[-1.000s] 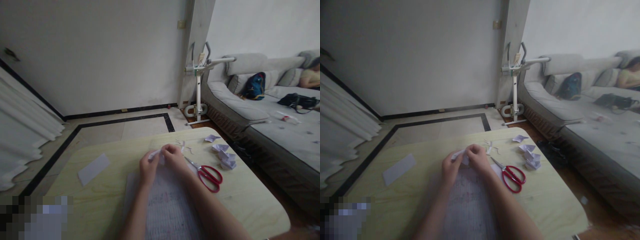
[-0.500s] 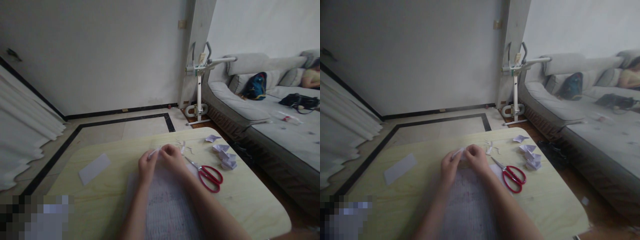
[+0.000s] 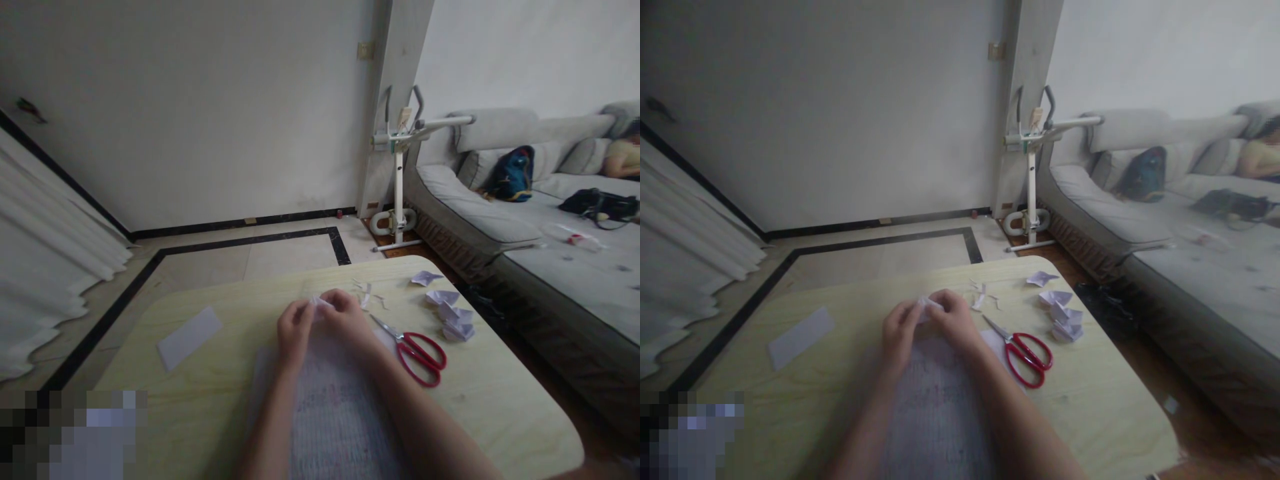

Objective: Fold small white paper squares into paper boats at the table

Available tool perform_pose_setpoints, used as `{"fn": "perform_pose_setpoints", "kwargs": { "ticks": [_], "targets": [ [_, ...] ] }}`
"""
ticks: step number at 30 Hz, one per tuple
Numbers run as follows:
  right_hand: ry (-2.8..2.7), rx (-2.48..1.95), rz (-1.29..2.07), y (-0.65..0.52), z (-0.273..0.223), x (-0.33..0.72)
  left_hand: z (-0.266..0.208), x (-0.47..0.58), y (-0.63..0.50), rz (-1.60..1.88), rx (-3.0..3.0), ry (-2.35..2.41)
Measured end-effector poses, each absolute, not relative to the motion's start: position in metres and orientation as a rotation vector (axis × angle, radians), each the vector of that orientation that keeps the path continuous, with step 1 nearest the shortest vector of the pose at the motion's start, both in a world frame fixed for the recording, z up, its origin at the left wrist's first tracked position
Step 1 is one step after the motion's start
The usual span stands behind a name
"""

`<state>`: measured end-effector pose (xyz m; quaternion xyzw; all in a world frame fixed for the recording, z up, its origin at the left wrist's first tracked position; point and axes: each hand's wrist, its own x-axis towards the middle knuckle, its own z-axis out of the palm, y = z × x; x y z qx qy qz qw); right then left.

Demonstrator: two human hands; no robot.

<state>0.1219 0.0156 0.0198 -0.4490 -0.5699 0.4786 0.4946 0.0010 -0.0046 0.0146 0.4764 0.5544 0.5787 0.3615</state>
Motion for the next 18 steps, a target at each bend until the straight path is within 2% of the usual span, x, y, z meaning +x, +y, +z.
{"fn": "perform_pose_setpoints", "kwargs": {
  "ticks": [18],
  "targets": [
    [-1.304,-1.030,1.193,0.0186,0.0126,0.1243,0.0102,0.0039,-0.0022,1.512,1.210,1.479]
  ]
}}
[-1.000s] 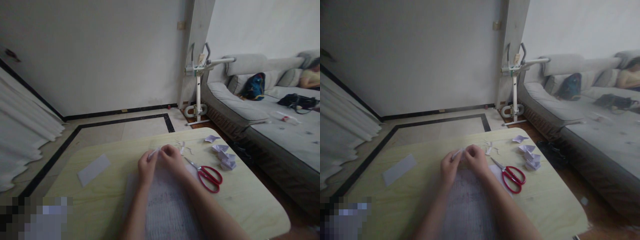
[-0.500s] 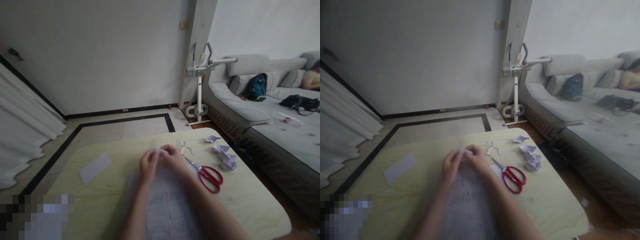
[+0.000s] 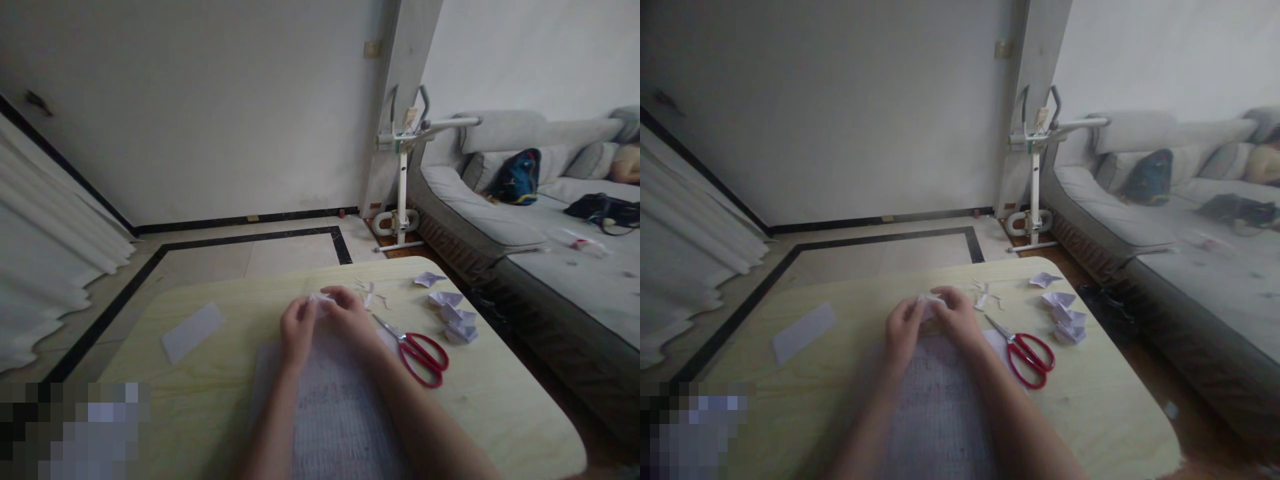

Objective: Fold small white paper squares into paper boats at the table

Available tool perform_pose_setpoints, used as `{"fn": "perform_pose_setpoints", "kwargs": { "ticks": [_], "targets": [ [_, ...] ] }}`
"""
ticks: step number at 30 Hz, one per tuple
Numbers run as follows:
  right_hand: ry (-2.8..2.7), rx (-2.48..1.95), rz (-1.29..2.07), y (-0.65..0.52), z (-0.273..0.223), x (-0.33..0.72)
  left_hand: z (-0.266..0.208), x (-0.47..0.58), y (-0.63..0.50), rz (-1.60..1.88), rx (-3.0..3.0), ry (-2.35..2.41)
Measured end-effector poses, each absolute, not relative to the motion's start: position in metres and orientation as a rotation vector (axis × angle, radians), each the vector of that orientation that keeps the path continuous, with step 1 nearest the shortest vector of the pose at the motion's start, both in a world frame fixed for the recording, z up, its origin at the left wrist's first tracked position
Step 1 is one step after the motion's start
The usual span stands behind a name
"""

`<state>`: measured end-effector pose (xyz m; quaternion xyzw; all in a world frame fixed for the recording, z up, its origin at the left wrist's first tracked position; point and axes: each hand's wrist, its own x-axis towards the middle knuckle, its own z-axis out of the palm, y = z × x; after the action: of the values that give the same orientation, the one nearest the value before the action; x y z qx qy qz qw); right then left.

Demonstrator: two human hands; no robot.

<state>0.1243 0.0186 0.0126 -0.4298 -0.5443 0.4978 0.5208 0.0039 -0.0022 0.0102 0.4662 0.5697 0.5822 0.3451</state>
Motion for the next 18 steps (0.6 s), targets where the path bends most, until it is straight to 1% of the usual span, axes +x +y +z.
{"fn": "perform_pose_setpoints", "kwargs": {
  "ticks": [4,8,11,15,18],
  "targets": [
    [-1.307,-0.936,1.330,0.0177,0.0132,0.1270,0.0113,0.0012,-0.0013,1.493,1.116,1.415],
    [-1.293,-0.931,1.344,0.0170,0.0138,0.1279,0.0140,0.0003,-0.0027,1.386,1.119,1.324],
    [-1.239,-0.891,1.400,0.0175,0.0130,0.1284,0.0136,0.0012,-0.0028,1.387,1.085,1.283],
    [-1.162,-0.808,1.524,0.0189,0.0139,0.1293,0.0101,0.0015,-0.0004,1.433,0.762,1.098],
    [-0.990,-0.714,1.622,0.0213,0.0137,0.1292,0.0107,-0.0002,0.0000,1.344,0.427,0.835]
  ]
}}
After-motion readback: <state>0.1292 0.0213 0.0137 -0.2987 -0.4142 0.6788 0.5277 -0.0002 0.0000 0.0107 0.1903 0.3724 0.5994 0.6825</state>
